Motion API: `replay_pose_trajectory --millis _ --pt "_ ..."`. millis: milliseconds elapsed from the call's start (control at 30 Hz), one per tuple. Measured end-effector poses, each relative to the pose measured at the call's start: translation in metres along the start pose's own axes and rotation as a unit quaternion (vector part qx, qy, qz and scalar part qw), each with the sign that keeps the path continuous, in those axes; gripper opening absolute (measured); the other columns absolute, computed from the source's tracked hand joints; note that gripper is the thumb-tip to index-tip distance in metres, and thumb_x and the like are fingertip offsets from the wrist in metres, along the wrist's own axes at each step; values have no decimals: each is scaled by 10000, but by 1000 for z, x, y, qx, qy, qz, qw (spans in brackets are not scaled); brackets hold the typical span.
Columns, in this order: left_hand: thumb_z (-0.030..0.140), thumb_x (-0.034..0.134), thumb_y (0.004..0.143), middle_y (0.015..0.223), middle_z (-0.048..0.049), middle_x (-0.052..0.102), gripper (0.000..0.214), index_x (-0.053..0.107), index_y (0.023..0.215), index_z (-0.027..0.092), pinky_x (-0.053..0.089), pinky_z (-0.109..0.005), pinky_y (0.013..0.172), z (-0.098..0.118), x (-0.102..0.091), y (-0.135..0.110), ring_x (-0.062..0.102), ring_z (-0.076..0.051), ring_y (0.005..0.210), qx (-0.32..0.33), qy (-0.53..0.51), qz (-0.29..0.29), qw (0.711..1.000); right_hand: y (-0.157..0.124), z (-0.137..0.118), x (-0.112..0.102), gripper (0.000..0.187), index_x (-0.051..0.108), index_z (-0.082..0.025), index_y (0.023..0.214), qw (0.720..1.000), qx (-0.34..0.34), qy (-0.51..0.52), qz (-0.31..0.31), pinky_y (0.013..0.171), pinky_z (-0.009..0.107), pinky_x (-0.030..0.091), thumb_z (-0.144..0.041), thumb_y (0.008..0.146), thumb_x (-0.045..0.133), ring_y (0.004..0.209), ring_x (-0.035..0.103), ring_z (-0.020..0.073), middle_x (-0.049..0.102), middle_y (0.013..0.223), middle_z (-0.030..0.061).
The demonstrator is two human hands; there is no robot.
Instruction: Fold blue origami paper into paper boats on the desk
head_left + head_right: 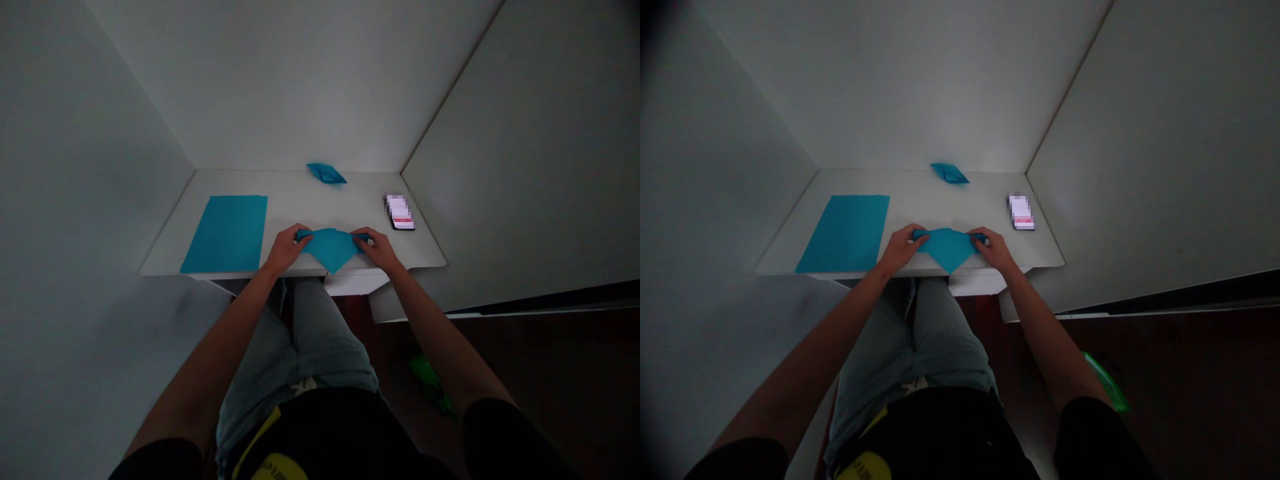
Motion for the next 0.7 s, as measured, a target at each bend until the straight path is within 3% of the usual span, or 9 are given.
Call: replay_pose_trajectory --millis 67,167,333,500,600,700 --pt "245 739 976 1070 -57 809 91 783 1054 232 574 -394 954 -5 11 -7 733 -236 969 20 41 -42 998 -5 9 5 244 821 -269 1108 1000 -9 -12 -10 989 496 613 -351 977 633 1061 781 295 840 1115 67" --pt "142 692 974 1134 -67 818 177 808 1051 253 529 -454 1064 -3 21 -17 726 -269 1101 71 112 -69 989 -11 11 10 260 824 -268 1101 998 -47 -22 -33 1013 512 610 -274 942 619 1084 793 290 849 1140 73" --pt "61 619 970 1319 -75 801 388 834 1174 310 439 -554 1127 18 30 -27 649 -333 1293 127 256 -81 955 -30 -8 16 302 824 -308 1228 981 -135 -91 -109 1083 534 575 -430 957 772 1223 777 319 821 1328 77" --pt "275 590 1061 1507 -126 700 388 741 1417 242 410 -573 1176 49 60 -44 580 -359 1401 165 358 -108 913 -49 -10 24 699 681 -315 1535 957 -147 -204 -144 1135 585 512 -620 921 816 1395 670 385 708 1534 115" --pt "432 514 1115 1599 -140 631 499 643 1550 225 447 -559 1158 56 83 -49 561 -364 1435 163 370 -124 906 -51 -7 29 728 628 -315 1595 947 -142 -246 -149 1123 585 500 -593 945 798 1372 663 387 691 1553 119" --pt "403 455 1142 1655 -130 585 495 623 1574 231 458 -528 1178 54 94 -45 540 -342 1481 154 365 -121 910 -48 -6 32 668 627 -329 1595 945 -137 -259 -148 1106 572 497 -524 974 779 1350 665 374 698 1542 107"
Point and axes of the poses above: each hand's wrist, its own y-axis towards the middle knuckle, its own x-axis out of the palm, z = x × y, the point moved 10 cm from there along y, towards the middle knuckle
